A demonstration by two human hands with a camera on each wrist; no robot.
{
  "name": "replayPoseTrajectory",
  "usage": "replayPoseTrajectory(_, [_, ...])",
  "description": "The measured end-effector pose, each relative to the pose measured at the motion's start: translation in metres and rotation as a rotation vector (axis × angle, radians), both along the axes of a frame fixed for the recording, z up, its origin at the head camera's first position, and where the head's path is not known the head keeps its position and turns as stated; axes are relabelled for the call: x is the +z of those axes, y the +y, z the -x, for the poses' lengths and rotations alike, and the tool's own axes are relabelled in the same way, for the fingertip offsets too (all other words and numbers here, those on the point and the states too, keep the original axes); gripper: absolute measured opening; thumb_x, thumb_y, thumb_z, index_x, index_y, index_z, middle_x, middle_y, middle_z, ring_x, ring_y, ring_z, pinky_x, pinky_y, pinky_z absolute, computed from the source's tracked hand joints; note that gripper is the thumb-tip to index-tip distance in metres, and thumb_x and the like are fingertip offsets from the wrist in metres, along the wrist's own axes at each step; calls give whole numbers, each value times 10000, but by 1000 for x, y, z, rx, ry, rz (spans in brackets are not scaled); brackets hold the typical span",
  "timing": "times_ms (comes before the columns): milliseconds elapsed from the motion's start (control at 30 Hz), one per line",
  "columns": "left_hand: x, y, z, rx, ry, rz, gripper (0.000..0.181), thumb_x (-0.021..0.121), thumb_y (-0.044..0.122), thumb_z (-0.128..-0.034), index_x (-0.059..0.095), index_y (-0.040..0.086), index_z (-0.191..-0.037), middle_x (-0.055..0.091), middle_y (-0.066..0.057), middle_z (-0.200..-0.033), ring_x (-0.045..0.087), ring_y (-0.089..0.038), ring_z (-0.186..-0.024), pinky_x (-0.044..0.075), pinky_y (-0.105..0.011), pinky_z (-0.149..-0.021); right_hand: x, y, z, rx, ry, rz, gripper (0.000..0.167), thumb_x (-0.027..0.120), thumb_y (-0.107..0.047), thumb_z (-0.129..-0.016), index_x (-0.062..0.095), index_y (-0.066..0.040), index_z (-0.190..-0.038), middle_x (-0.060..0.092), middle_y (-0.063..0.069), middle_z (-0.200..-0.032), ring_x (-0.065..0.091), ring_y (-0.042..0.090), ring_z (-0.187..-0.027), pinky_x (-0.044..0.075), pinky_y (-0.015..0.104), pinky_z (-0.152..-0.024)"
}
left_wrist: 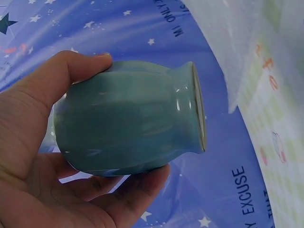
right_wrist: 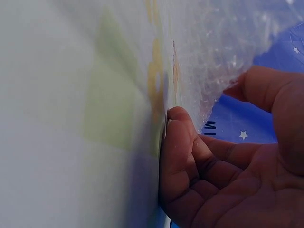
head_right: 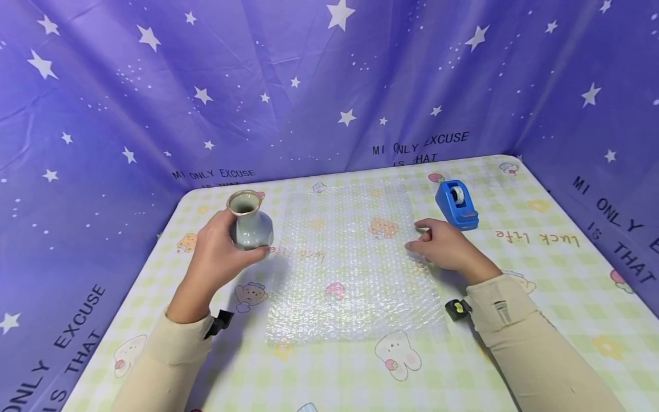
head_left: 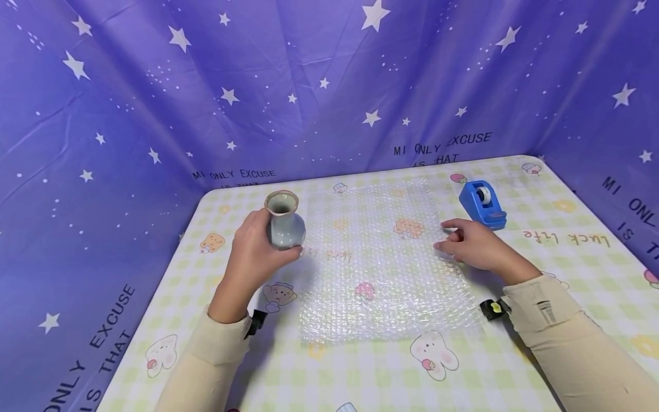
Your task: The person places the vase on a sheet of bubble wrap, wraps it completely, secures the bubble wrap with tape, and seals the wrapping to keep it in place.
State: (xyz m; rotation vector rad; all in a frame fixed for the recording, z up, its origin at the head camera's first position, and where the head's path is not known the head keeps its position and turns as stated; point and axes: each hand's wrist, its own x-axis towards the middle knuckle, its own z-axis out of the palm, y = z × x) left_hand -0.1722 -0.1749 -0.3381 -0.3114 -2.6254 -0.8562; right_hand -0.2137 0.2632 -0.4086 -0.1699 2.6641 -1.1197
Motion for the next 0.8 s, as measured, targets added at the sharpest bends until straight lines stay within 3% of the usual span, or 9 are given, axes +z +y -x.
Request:
replayPoseTrajectory(333, [9, 12, 4, -14, 12, 17, 779, 909, 295, -652, 588, 145, -1345, 630, -90, -1191, 609, -281, -1030, 529, -497, -853, -1, 0, -3, 12, 7, -14, 777, 722, -380, -948, 413, 72, -1498, 615, 79, -953, 540, 130, -673, 435, 287, -588])
replayPoseTrajectory(467, [12, 15, 3, -23, 22, 3, 870, 913, 287, -646, 547, 120, -1417, 620, -103, -1231, 609, -289, -1060, 536, -502, -868, -1, 0, -3, 17, 16, -19, 779, 723, -381, -948, 412, 76, -1497, 613, 79, -945, 540, 131, -670, 435, 288, -587])
replayPoseTrajectory(600, [11, 18, 3, -31, 27, -6, 966, 910, 274, -638, 474, 67, -1476, 604, -127, -1296, 606, -296, -1112, 537, -505, -906, 0, 0, -2, 14, 20, -22, 773, 725, -363, -949, 409, 79, -1498, 614, 82, -950, 551, 134, -670, 443, 290, -586])
replayPoseTrajectory(800, [6, 28, 1, -50, 9, 5, 897, 902, 288, -640, 493, 79, -1410, 615, -102, -1315, 614, -271, -1112, 531, -483, -916, 0, -1, -1, 9, 13, -17, 773, 730, -355, -948, 408, 78, -1501, 613, 80, -958, 553, 128, -673, 445, 290, -585])
